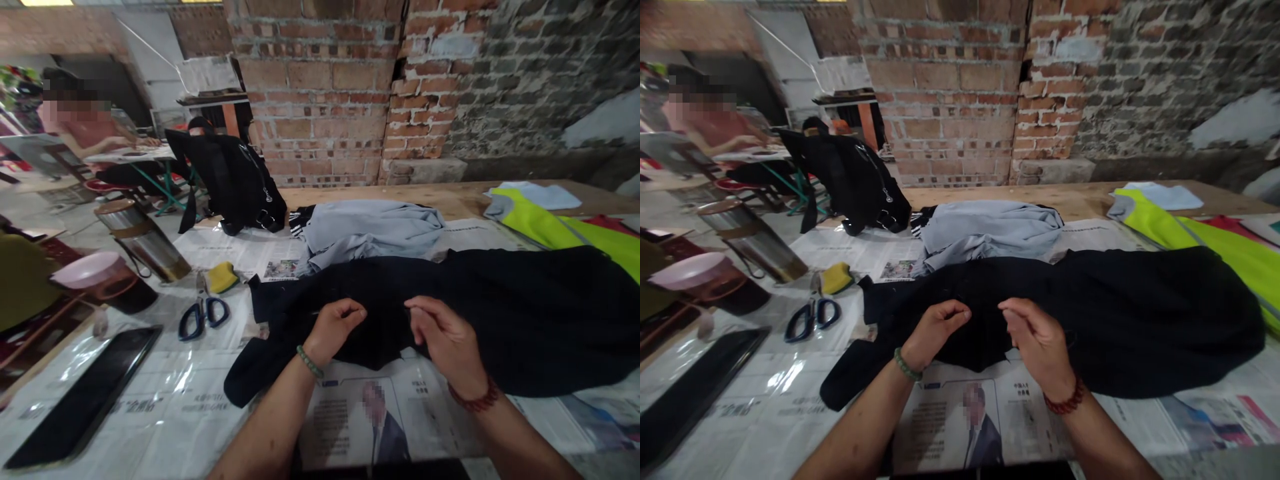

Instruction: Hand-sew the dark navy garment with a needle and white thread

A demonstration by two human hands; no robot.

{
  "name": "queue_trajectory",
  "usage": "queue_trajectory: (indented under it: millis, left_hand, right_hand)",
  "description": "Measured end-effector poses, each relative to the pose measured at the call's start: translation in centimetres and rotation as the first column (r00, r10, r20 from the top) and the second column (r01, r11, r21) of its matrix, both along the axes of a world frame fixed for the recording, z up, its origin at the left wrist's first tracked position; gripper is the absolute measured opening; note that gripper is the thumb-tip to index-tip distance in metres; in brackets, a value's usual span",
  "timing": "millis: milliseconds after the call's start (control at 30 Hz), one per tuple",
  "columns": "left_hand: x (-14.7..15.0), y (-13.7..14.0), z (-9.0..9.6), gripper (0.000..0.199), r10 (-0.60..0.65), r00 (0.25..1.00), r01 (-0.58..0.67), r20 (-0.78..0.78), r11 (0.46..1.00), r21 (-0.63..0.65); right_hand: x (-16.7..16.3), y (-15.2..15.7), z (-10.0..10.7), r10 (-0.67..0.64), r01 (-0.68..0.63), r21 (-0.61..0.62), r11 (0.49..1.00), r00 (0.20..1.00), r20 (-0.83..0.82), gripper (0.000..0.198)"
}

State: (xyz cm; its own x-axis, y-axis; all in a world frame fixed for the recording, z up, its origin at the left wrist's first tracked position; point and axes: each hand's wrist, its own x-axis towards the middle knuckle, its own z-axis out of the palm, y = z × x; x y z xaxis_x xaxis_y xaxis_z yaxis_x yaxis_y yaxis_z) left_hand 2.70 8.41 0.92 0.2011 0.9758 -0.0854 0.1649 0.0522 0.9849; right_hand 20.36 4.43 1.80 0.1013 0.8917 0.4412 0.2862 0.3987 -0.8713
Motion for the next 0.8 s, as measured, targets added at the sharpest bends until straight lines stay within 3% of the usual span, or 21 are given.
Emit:
queue_trajectory:
  millis: [133, 233, 433, 633, 800]
  left_hand:
    - [-0.3, -0.1, 0.4, 0.017, 0.013, 1.000, -0.012, -0.016, 1.000, 0.025]
    - [-0.5, -0.2, 0.7, 0.016, 0.024, 1.000, -0.023, -0.017, 0.998, 0.055]
    - [-0.3, -0.5, 1.0, 0.014, 0.043, 0.997, -0.035, -0.057, 0.991, 0.132]
    - [-0.2, -0.7, 0.8, 0.008, 0.029, 0.986, 0.015, -0.164, 0.964, 0.266]
    - [-0.2, -0.9, 0.7, 0.007, 0.069, 0.967, 0.023, -0.246, 0.936, 0.352]
  right_hand:
    - [-1.7, -1.2, -0.8, 0.153, -0.125, -0.131, 0.983, 0.961, 0.230, 0.021]
    - [-2.7, -1.4, -2.5, 0.170, -0.126, -0.154, 0.980, 0.933, 0.319, 0.025]
    - [-2.8, -1.0, -4.4, 0.111, -0.052, -0.172, 0.984, 0.928, 0.354, 0.024]
    - [-2.9, -0.8, -4.5, 0.056, -0.005, -0.156, 0.988, 0.945, 0.323, 0.022]
    - [-3.0, -0.9, -4.1, 0.086, -0.032, -0.176, 0.984, 0.947, 0.310, 0.021]
